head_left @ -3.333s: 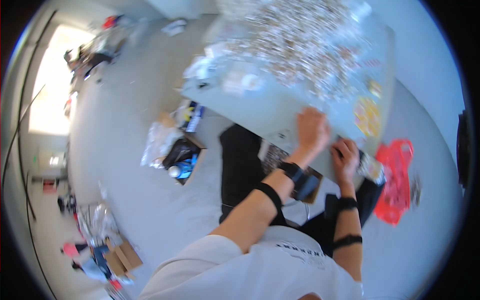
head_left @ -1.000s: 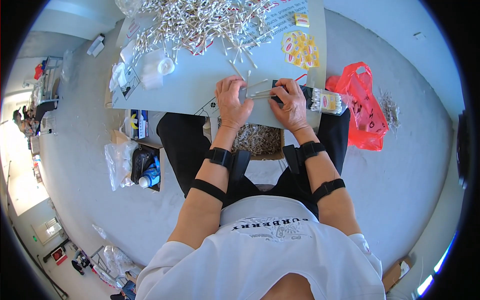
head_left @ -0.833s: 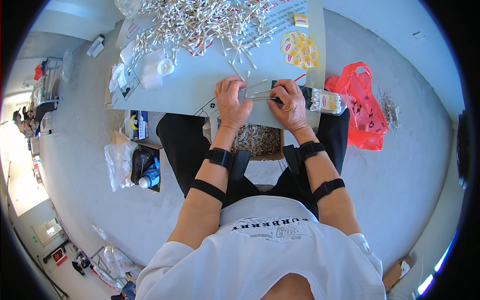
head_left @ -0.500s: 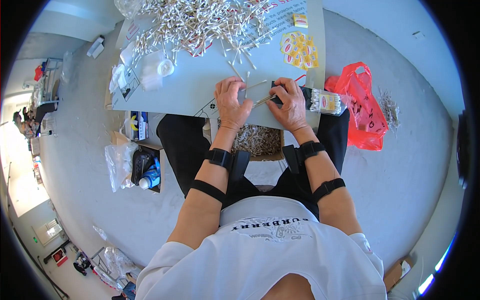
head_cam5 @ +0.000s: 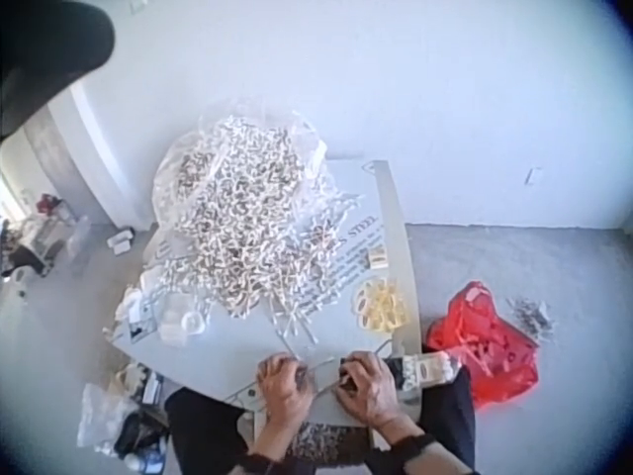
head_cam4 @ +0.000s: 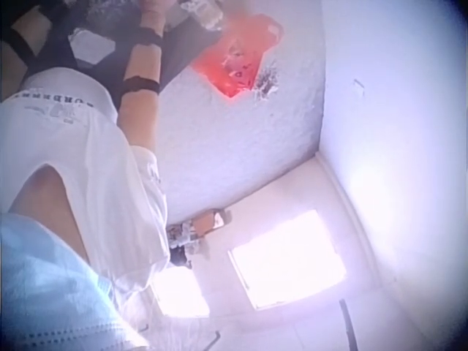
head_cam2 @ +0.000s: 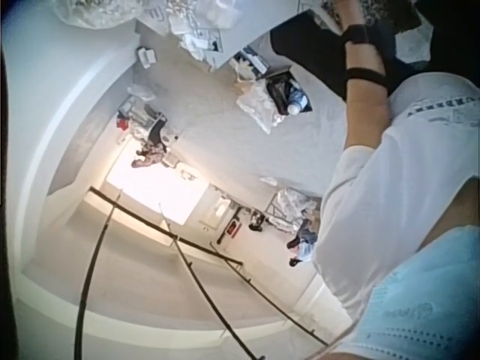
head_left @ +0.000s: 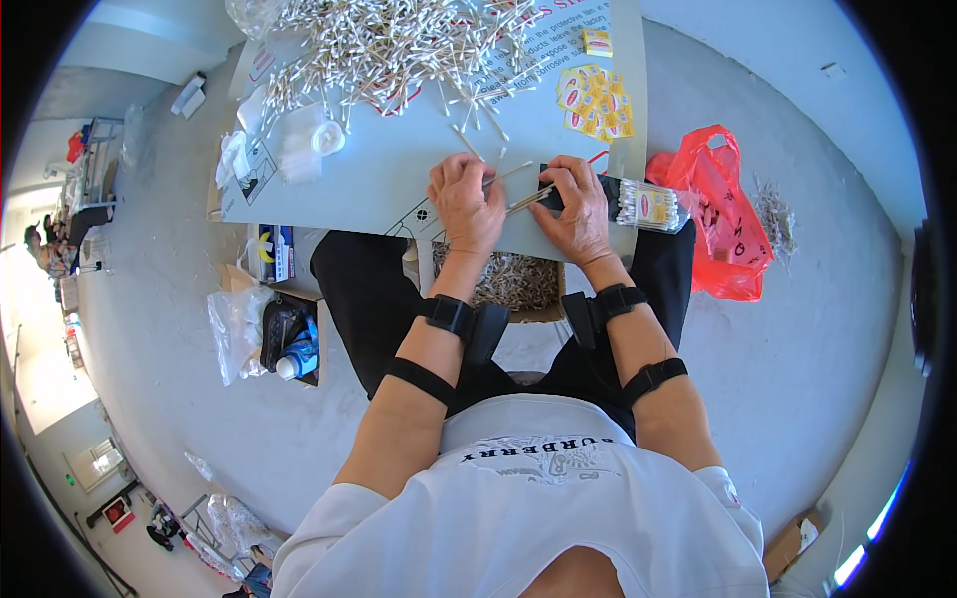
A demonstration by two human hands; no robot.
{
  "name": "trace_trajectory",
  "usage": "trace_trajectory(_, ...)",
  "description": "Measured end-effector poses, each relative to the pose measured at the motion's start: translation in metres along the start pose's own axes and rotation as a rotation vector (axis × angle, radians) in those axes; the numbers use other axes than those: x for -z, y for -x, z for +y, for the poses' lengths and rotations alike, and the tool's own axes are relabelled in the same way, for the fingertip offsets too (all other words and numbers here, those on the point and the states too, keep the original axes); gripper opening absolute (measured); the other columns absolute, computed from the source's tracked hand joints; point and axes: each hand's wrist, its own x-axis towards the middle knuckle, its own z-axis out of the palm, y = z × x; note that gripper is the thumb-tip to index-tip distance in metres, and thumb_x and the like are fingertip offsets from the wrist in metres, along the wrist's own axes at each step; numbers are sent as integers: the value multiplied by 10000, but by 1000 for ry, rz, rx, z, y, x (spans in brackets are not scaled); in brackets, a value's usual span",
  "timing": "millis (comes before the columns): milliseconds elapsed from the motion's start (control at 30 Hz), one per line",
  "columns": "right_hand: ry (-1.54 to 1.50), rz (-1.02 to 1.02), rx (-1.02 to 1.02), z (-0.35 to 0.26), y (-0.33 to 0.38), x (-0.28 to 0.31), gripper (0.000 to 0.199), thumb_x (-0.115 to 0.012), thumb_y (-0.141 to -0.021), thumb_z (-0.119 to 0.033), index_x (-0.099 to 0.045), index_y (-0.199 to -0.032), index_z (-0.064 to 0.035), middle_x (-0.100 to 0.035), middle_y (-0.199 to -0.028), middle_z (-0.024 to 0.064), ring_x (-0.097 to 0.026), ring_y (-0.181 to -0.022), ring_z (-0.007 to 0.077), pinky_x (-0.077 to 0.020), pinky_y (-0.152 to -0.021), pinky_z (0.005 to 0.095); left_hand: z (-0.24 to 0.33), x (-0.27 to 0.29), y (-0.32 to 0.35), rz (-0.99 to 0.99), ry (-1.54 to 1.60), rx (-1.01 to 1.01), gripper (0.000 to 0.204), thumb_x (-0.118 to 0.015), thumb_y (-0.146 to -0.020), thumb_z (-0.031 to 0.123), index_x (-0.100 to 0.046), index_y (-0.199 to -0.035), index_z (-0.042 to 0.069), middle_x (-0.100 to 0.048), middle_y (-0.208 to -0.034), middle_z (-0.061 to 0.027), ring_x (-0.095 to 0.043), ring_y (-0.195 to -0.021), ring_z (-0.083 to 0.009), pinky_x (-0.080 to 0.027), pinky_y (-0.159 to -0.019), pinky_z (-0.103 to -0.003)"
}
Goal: Organizing cotton swabs into bundles and placing them into small plastic packages.
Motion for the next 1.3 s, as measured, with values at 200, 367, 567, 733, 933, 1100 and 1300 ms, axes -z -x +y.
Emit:
trace_trajectory(200, 27, 1, -44, -7, -3, 4, 398, -759, -634, -130, -634, -1008, -77, -539, -1149, 100, -527, -1059, 303, -423, -906, 419, 3, 4, 1, -116, 125, -169, 279, -673, -629, 15, -657, -886, 121, -566, -986, -49, -501, -1005, -308, -378, -863, -446)
trace_trajectory(367, 73, -31, 22, -1, -2, 3, 374, -762, -643, -153, -644, -992, -85, -562, -1123, 80, -528, -1038, 290, -404, -892, 409, -21, 4, -25, 13, 120, -100, 309, -661, -671, -27, -644, -949, 109, -555, -1000, -87, -487, -1032, -333, -400, -896, -458)
trace_trajectory(567, 48, -35, 26, -1, -3, 3, 344, -757, -646, -150, -638, -962, -83, -577, -1079, 58, -535, -1007, 281, -402, -860, 402, -18, 2, -35, -53, -56, -163, 184, -698, -692, 40, -635, -844, 122, -560, -978, -63, -487, -1021, -306, -385, -845, -442)
trace_trajectory(733, 54, -31, 14, 1, -3, 3, 346, -759, -642, -152, -634, -958, -85, -576, -1073, 54, -535, -996, 278, -400, -850, 398, 6, -9, -23, -133, 49, -202, 169, -710, -681, 95, -605, -811, 120, -561, -931, -57, -494, -993, -298, -374, -825, -441)
trace_trajectory(933, 47, -43, 7, -2, -5, 5, 343, -761, -647, -158, -632, -956, -83, -576, -1071, 51, -536, -994, 277, -399, -845, 394, -7, -14, -60, 85, -193, 66, 169, -702, -756, 188, -615, -859, 87, -599, -920, -82, -512, -939, -327, -396, -830, -453)
trace_trajectory(1100, 48, -47, 1, -2, -6, 5, 342, -759, -650, -154, -629, -957, -81, -575, -1070, 51, -536, -991, 277, -398, -843, 392, -21, -17, -76, -77, -269, 131, 148, -697, -759, 184, -618, -807, 68, -600, -861, -99, -527, -913, -324, -405, -803, -455)
trace_trajectory(1300, 35, -38, -11, 0, -4, 5, 318, -751, -657, -145, -626, -942, -78, -576, -1059, 49, -536, -990, 275, -397, -843, 391, -28, 3, -51, -162, -188, 74, 101, -702, -759, 88, -604, -759, 64, -599, -786, -89, -542, -832, -316, -429, -748, -440)
